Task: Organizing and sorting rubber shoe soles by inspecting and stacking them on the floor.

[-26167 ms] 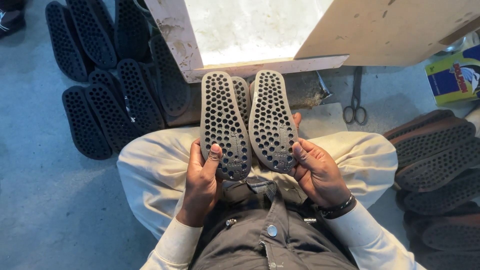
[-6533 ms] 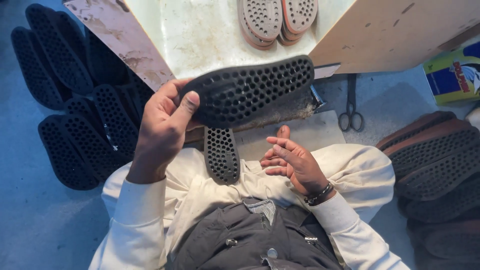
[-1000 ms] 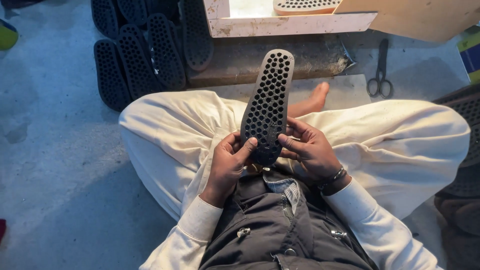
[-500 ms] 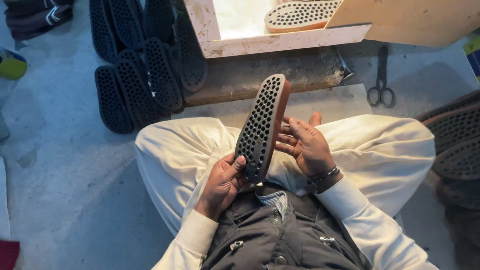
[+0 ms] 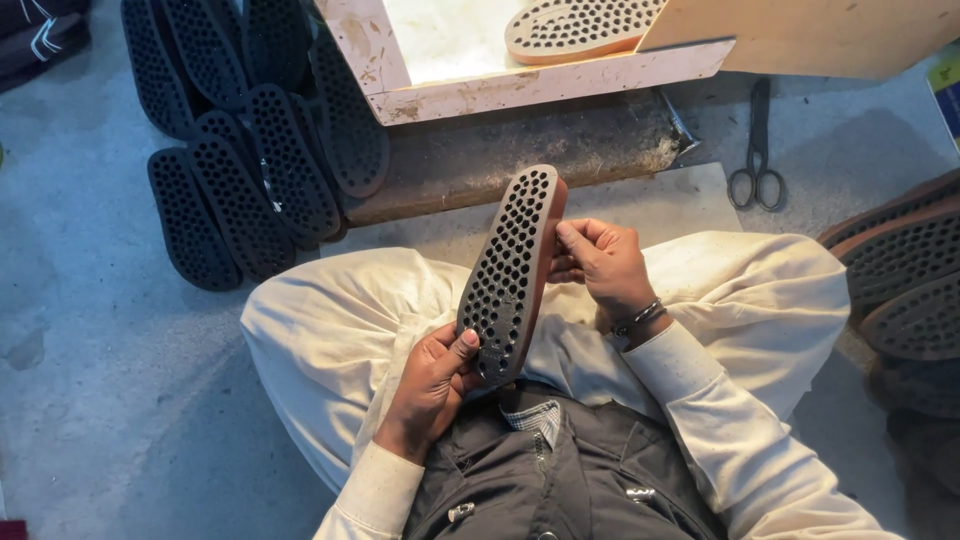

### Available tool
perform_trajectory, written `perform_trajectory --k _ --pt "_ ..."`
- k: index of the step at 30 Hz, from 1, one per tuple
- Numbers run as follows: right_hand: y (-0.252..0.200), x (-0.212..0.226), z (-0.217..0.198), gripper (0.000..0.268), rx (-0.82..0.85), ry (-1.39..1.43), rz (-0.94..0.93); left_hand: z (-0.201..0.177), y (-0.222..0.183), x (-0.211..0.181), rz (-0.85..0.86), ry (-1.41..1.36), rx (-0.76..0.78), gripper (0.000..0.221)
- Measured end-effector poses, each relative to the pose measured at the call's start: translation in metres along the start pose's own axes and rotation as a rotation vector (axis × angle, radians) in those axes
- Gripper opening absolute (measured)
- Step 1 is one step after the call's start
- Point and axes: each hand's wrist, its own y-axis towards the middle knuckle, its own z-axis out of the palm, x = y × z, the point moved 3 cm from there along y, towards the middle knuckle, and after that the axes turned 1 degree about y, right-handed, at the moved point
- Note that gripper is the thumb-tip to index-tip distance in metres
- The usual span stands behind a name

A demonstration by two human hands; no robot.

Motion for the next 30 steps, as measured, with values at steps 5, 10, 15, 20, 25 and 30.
perform_trajectory --k 5,10,15,20,25,30 --pt "-0.005 0.007 0.004 0.02 0.014 -0.068 -0.023 -0.004 0.004 0.001 -0.008 -0.018 -0.003 0.024" --pt "-0.025 0.036 0.017 0.035 0.014 -0.941 -0.475 -0.007 0.005 0.003 -0.018 -0.046 0.017 0.024" --pt "-0.016 0.044 0.001 0.037 0.003 -0.823 -0.43 -0.015 0.009 0.006 -0.018 -0.092 0.02 0.023" --pt "0.011 0.036 -0.051 0.051 -0.265 -0.584 -0.349 -0.003 0.006 -0.002 0.019 -0.099 -0.009 0.024" --pt "0.012 0.016 -0.061 0.072 -0.347 -0.45 -0.447 0.007 0.019 0.0 0.188 0.093 -0.042 0.036" --pt "-0.032 -0.003 0.019 0.056 0.19 -0.12 0.074 0.005 0.044 0.015 0.246 0.191 -0.047 0.041"
